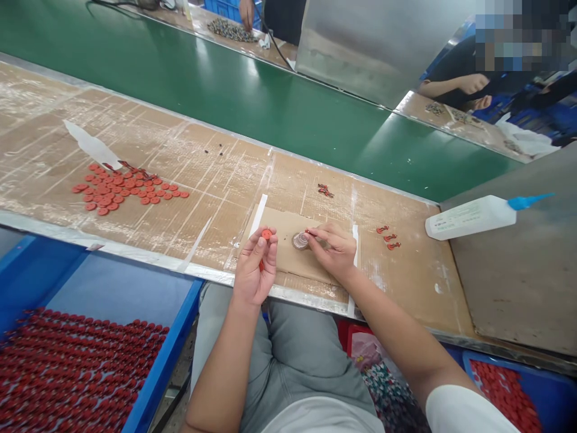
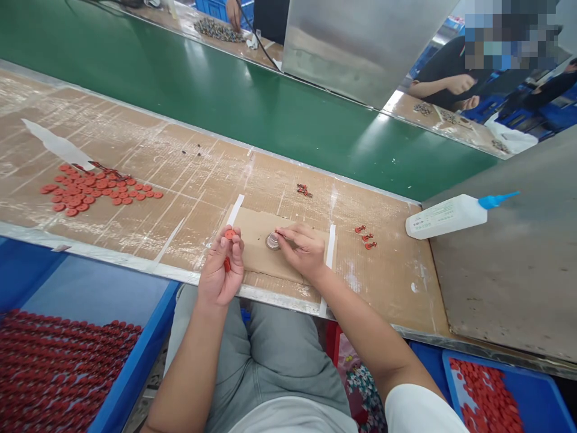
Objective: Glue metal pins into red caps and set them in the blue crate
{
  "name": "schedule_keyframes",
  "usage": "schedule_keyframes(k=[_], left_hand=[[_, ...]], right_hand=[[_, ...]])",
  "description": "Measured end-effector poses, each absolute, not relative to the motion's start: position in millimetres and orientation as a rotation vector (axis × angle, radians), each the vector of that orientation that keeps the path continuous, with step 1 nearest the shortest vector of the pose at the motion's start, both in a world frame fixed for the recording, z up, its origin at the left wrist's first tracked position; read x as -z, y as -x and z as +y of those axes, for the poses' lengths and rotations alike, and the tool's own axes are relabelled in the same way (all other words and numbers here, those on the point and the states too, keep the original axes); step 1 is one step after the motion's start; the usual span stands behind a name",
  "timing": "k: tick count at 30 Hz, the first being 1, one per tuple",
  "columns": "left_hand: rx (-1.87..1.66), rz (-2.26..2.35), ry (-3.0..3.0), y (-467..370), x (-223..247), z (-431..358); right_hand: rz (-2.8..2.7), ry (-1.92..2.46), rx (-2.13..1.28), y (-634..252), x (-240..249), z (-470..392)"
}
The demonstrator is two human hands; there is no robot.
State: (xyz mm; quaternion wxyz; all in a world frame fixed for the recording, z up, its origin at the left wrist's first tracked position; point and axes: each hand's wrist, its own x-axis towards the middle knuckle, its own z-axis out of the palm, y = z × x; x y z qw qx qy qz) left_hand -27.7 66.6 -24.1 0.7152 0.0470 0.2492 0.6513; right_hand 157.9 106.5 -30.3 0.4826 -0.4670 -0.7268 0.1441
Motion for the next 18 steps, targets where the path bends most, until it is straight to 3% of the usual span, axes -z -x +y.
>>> schedule_keyframes(k=[9,18], left_hand=[[-1.43,0.584,-0.125,26.5,22.4,65.1],[-1.331,0.64,-0.185,8.3,12.9,53.3]], right_hand=[[-1.613,1.185,-0.433,-156.5,27.1,102.4],[-1.125,1.233,-0.886,-151.0,10.7,92.3]])
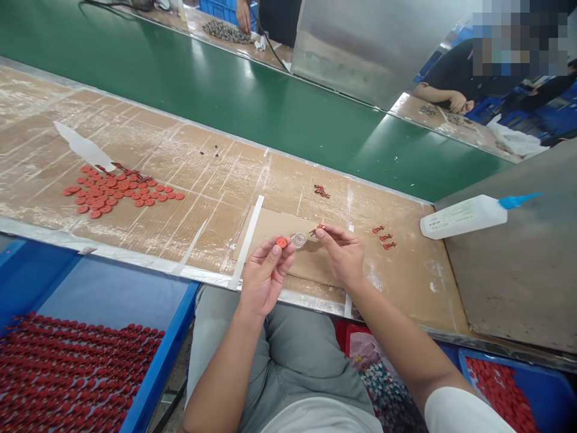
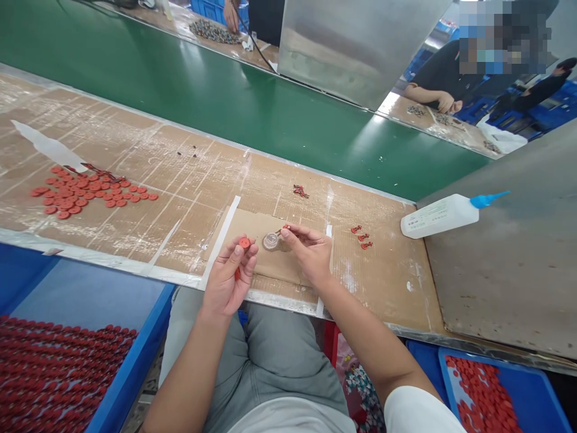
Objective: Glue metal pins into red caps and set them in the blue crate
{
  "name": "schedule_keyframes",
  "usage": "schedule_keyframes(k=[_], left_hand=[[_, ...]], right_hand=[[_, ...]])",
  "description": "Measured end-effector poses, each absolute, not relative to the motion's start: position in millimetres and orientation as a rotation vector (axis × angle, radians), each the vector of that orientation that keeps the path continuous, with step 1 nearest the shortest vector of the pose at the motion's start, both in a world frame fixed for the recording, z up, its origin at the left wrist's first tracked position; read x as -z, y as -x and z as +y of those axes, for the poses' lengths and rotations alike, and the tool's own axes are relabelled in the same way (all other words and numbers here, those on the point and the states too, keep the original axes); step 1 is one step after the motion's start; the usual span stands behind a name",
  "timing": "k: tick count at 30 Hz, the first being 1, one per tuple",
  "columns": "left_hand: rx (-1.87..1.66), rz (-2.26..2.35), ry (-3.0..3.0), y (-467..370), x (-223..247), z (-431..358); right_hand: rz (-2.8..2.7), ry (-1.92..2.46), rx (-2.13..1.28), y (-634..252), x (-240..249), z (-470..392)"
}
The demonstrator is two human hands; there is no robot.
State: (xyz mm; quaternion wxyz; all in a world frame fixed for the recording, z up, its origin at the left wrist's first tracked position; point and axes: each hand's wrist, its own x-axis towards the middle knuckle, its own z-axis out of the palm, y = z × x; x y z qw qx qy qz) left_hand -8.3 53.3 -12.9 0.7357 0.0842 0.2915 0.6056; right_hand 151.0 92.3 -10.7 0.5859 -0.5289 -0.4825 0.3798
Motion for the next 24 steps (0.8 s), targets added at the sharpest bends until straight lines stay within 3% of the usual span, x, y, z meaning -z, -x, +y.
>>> schedule_keyframes(k=[10,24], left_hand=[[-1.243,0.606,-0.212,-3.5,9.8,44.2],[-1.265,0.578,-0.206,-2.5,13.5,43.4]], right_hand=[[-1.14,1.113,-0.888,-127.3,-19.4,52.5],[-1.264,1.112,-0.769,-120.6,-10.8,46.9]])
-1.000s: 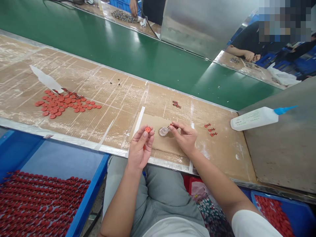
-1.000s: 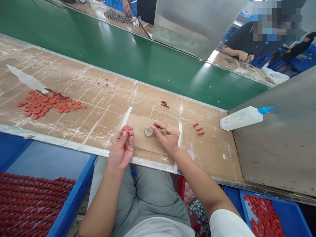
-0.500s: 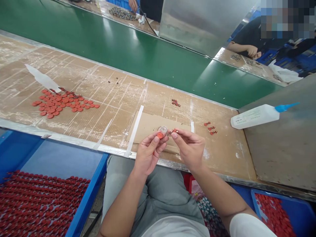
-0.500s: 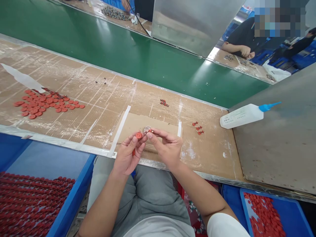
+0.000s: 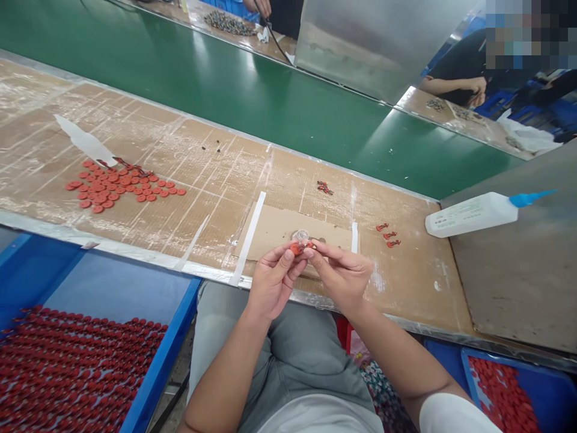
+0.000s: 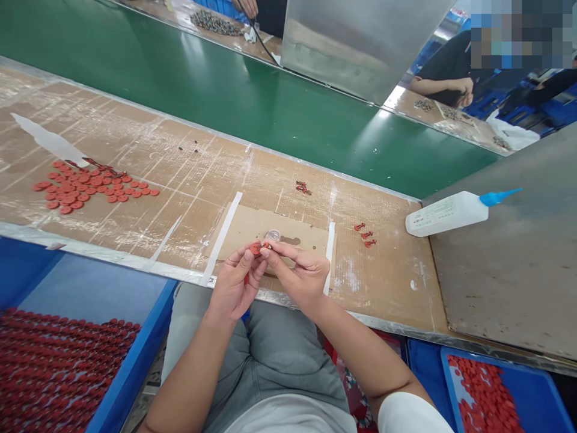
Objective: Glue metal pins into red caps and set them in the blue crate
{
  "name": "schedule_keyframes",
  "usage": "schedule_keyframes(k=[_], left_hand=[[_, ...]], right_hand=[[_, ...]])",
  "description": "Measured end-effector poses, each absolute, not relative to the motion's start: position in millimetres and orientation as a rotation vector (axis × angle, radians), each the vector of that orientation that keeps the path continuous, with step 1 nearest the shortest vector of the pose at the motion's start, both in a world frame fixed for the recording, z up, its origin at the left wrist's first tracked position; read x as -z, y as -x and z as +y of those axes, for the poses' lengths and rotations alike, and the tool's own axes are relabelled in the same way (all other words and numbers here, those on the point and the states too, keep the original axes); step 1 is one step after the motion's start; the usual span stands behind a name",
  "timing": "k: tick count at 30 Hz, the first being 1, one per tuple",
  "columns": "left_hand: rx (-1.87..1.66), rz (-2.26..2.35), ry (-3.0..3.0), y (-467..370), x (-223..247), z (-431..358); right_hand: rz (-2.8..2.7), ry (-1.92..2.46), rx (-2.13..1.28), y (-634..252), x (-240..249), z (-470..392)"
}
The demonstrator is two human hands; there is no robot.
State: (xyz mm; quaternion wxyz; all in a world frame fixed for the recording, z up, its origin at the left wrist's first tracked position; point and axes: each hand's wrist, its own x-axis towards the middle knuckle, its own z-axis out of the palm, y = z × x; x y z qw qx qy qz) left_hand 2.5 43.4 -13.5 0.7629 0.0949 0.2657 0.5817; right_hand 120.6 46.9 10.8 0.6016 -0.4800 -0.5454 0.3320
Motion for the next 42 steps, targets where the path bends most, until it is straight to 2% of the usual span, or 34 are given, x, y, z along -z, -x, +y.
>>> schedule_keyframes(k=[21,34,42], left_hand=[[-1.297,0.612,-0.177,-1.0,8.5,43.1],[-1.318,0.657,-0.277,3.4,13.1,42.1],[-1.334,0.692,-0.282,-1.6,10.1,40.7]], right_hand=[[-1.498,1.029,-0.519,-120.0,-14.1,49.7],[-1.521,1.028,-0.603,-121.8,-11.9,51.3],[-1.567,1.022,-0.51,-129.2,-5.9,52.7]])
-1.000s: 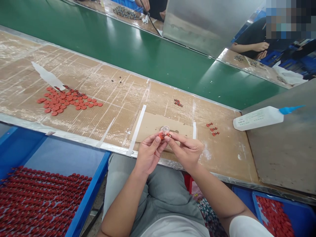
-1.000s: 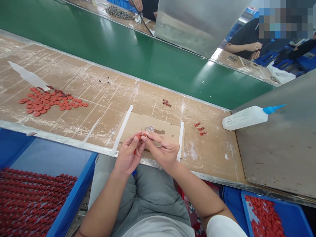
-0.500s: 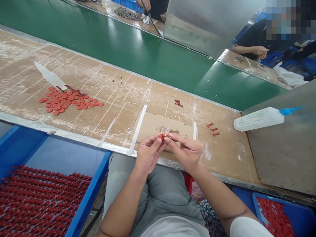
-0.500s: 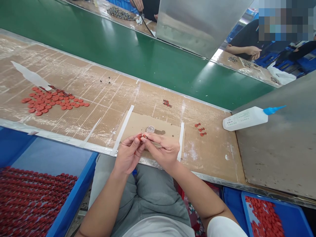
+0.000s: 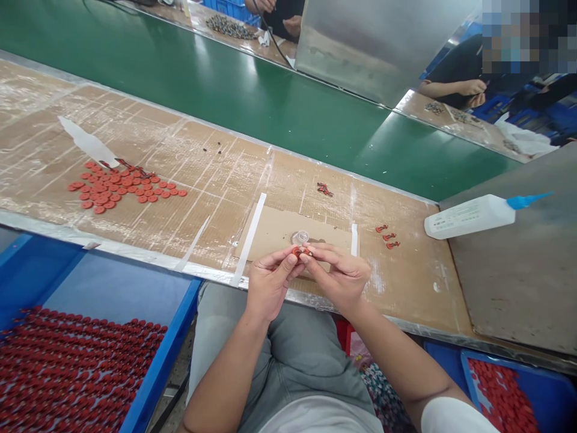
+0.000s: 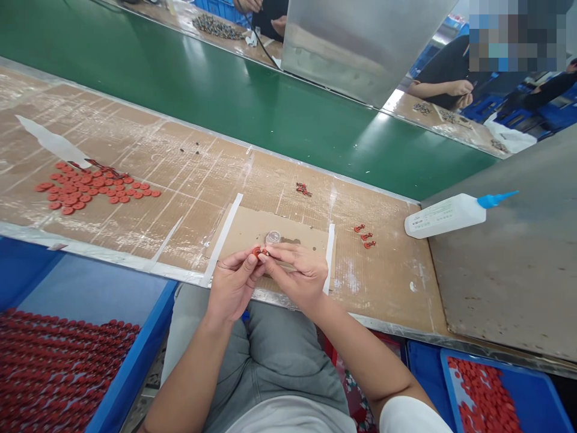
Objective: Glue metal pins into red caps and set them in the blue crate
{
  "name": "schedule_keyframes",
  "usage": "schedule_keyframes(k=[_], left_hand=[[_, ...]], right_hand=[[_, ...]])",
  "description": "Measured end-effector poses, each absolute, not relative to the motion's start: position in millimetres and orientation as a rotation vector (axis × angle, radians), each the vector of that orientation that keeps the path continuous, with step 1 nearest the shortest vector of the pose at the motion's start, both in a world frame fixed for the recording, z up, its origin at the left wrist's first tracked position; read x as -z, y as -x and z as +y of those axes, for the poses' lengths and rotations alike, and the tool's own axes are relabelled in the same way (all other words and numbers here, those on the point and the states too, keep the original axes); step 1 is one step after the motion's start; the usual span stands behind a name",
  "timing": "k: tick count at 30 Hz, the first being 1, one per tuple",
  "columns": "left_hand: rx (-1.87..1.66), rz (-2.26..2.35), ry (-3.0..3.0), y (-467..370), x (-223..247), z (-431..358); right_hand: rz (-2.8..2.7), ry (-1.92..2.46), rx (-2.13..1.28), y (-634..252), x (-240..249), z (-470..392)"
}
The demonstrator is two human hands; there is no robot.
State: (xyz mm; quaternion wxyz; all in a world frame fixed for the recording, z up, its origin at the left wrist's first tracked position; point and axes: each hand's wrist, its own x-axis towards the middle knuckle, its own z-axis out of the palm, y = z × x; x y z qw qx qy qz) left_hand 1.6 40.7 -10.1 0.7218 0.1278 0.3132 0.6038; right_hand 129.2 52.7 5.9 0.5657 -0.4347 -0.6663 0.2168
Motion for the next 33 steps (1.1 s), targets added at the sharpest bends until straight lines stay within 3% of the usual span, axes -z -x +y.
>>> schedule_keyframes(k=[33], left_hand=[[-1.289,0.742,-0.281,-9.5,6.5,37.6]], right_hand=[[-1.536,1.036,-0.42,-133.8,2.8,51.7]])
